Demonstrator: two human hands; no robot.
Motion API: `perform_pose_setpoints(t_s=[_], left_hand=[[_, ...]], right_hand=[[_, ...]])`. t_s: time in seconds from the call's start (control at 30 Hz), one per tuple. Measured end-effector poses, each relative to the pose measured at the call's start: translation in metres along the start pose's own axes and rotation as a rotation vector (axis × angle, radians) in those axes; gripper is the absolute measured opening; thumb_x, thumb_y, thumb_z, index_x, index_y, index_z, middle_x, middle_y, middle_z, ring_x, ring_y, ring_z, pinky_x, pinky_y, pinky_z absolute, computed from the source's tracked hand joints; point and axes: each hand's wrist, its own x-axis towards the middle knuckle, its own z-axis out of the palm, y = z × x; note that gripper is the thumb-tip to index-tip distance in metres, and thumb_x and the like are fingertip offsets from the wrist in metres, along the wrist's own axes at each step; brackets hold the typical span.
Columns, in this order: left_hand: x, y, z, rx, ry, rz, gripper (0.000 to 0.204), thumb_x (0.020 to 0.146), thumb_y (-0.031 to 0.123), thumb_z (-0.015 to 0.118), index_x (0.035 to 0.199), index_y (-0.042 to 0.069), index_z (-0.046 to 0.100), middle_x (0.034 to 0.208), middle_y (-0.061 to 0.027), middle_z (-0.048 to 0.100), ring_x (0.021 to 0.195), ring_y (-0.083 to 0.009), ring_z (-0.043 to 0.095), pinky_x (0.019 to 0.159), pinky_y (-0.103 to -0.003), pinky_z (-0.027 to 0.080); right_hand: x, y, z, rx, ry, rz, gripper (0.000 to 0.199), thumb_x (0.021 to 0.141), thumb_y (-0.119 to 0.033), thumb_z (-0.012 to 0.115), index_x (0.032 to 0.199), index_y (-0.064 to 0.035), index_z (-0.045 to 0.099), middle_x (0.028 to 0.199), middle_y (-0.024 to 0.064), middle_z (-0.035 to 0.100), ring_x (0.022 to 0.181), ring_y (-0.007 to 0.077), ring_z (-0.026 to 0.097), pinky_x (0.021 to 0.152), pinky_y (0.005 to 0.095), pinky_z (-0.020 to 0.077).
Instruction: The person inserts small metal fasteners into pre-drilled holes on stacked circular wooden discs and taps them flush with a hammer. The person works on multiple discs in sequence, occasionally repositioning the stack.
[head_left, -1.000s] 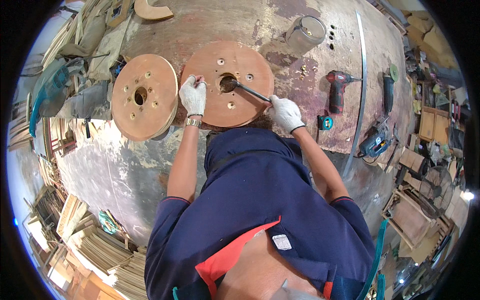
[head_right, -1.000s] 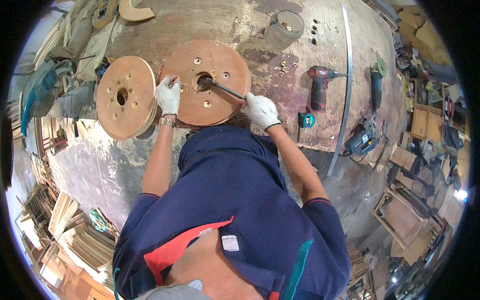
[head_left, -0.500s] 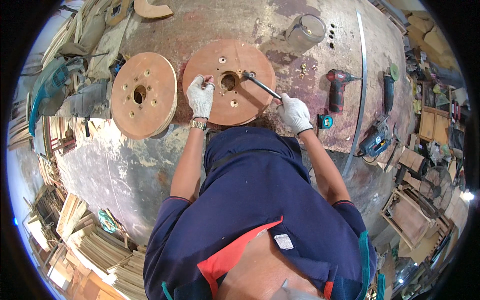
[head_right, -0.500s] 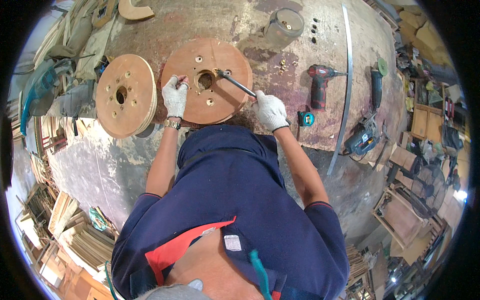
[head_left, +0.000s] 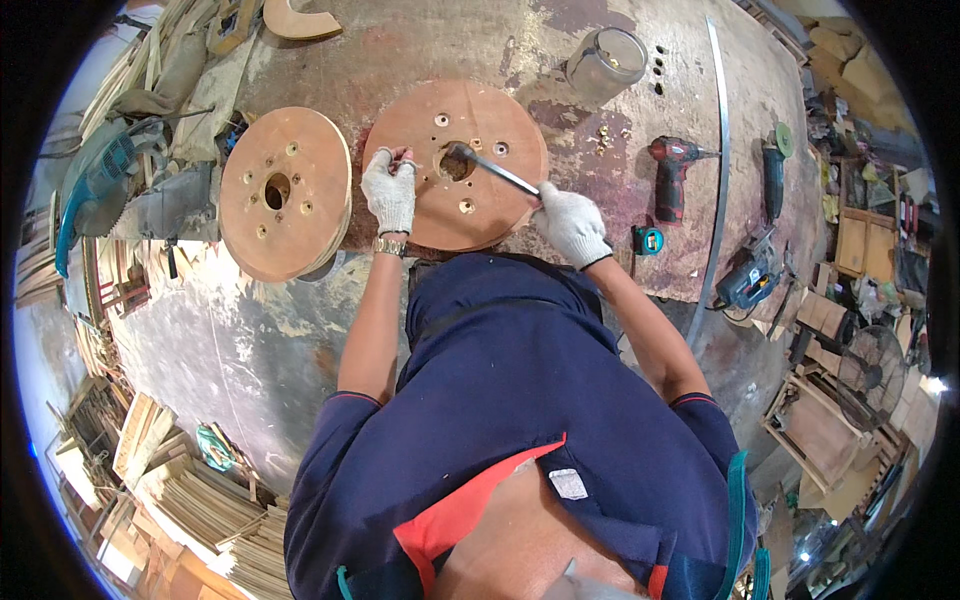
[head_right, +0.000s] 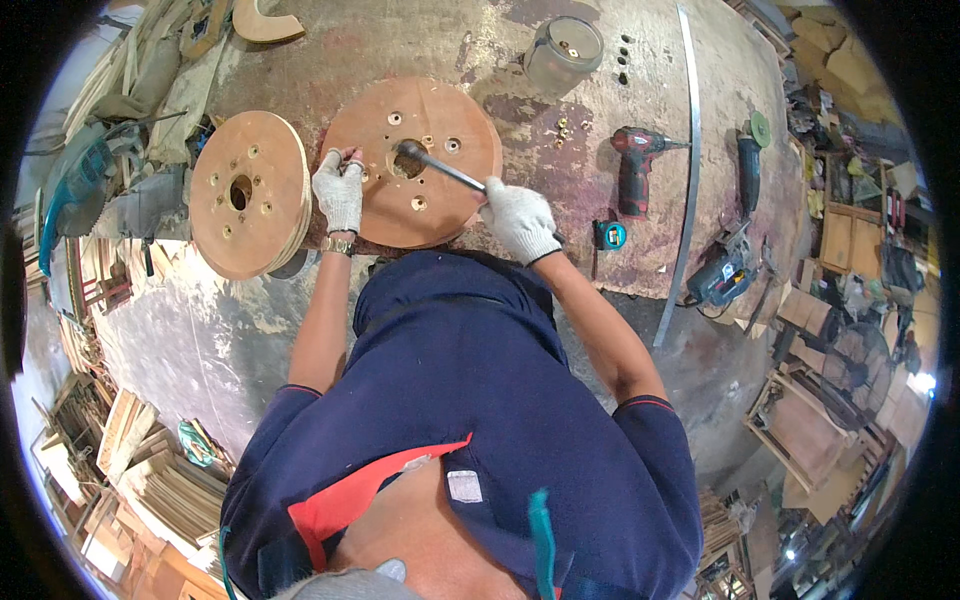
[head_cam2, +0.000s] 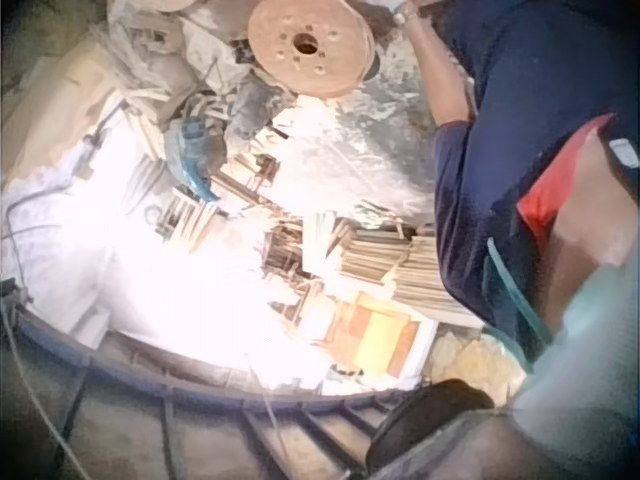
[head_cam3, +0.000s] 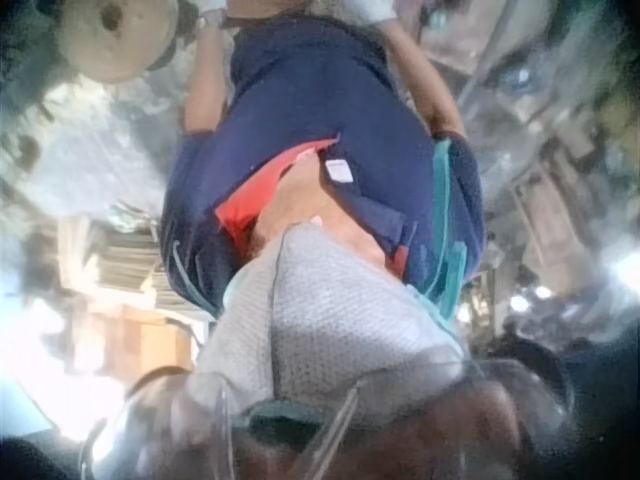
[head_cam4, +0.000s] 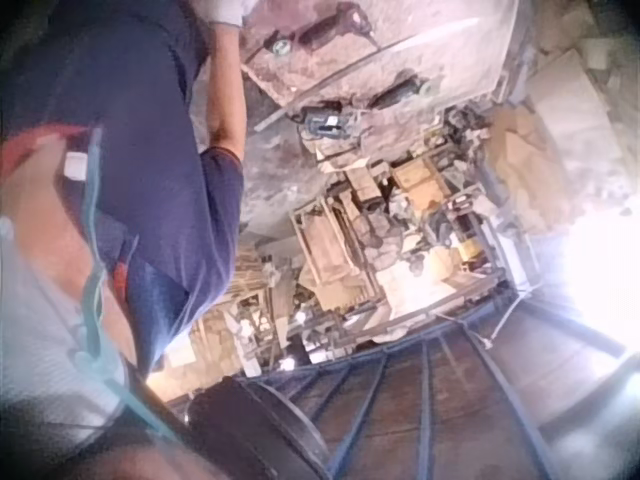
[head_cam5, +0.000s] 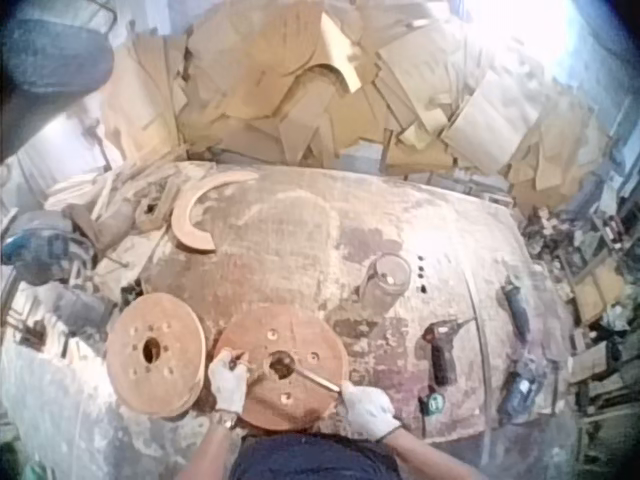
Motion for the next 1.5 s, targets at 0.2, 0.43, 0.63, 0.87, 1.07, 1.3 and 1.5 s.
perform_pose_setpoints(t_s=[0.2, 0.43, 0.63, 0.87, 1.07, 1.3, 1.5], left_hand=[[-0.006, 0.002, -0.001, -0.07, 0.001, -0.064, 0.015, 0.092, 0.011, 0.073, 0.094, -0.004, 0.07, 0.076, -0.0063, 0.069, 0.066, -0.0099, 0.061, 0.063, -0.028, 0.051], [-0.003, -0.012, 0.004, -0.144, -0.053, -0.058, 0.016, 0.092, 0.011, 0.073, 0.094, -0.004, 0.07, 0.076, -0.0049, 0.069, 0.068, -0.0084, 0.061, 0.064, -0.027, 0.05], [-0.004, 0.012, 0.01, -0.064, -0.1, -0.087, 0.015, 0.093, 0.012, 0.073, 0.096, -0.002, 0.07, 0.073, -0.0021, 0.066, 0.055, -0.0067, 0.054, 0.051, -0.026, 0.044], [0.009, 0.006, 0.013, -0.143, -0.044, -0.022, 0.014, 0.092, 0.011, 0.074, 0.093, -0.002, 0.07, 0.075, -0.0023, 0.066, 0.062, -0.0074, 0.056, 0.057, -0.025, 0.045], [0.007, 0.002, 0.006, -0.21, -0.059, -0.044, 0.014, 0.091, 0.01, 0.074, 0.096, -0.003, 0.072, 0.076, -0.0013, 0.066, 0.066, -0.0065, 0.053, 0.059, -0.026, 0.044], [0.007, 0.008, 0.018, -0.093, -0.145, -0.053, 0.015, 0.091, 0.011, 0.075, 0.095, -0.003, 0.073, 0.074, -0.0028, 0.068, 0.068, -0.0065, 0.056, 0.059, -0.026, 0.045], [0.018, 0.023, 0.066, 0.277, -0.25, 0.487, 0.016, 0.085, 0.016, 0.075, 0.085, 0.001, 0.071, 0.076, -0.0129, 0.068, 0.068, -0.0315, 0.064, 0.064, -0.037, 0.048]], right_hand=[[0.004, 0.012, 0.014, -0.116, -0.011, 0.03, 0.032, 0.099, -0.037, 0.056, 0.096, -0.0052, 0.061, 0.074, 0.0207, 0.07, 0.07, 0.0411, 0.071, 0.063, 0.0537, 0.0551], [-0.001, 0.018, 0.023, -0.053, -0.011, 0.131, 0.033, 0.101, -0.04, 0.053, 0.099, -0.0075, 0.059, 0.073, 0.0205, 0.068, 0.07, 0.0424, 0.069, 0.062, 0.0558, 0.0524], [-0.008, 0.005, 0.004, 0.021, 0.126, -0.015, 0.021, 0.098, -0.032, 0.059, 0.099, -0.0105, 0.057, 0.077, 0.0171, 0.067, 0.071, 0.0398, 0.068, 0.061, 0.0524, 0.0514], [0.011, 0.009, 0.013, -0.101, 0.124, -0.173, 0.018, 0.092, -0.024, 0.063, 0.105, -0.0132, 0.058, 0.09, 0.0127, 0.068, 0.083, 0.034, 0.07, 0.068, 0.0478, 0.0559], [0.011, 0.005, 0.03, -0.054, 0.165, -0.112, 0.024, 0.09, -0.023, 0.067, 0.111, -0.0136, 0.058, 0.092, 0.0128, 0.068, 0.084, 0.0339, 0.071, 0.069, 0.0471, 0.0564], [0.0, 0.0, 0.023, 0.022, 0.083, -0.066, 0.024, 0.09, -0.025, 0.067, 0.11, -0.0156, 0.06, 0.096, 0.0132, 0.07, 0.083, 0.0352, 0.071, 0.068, 0.0491, 0.0558], [-0.027, 0.019, 0.038, 0.259, 0.218, 0.146, 0.021, 0.096, -0.031, 0.062, 0.106, -0.0137, 0.065, 0.085, 0.0172, 0.07, 0.076, 0.0393, 0.069, 0.065, 0.0512, 0.0525]])
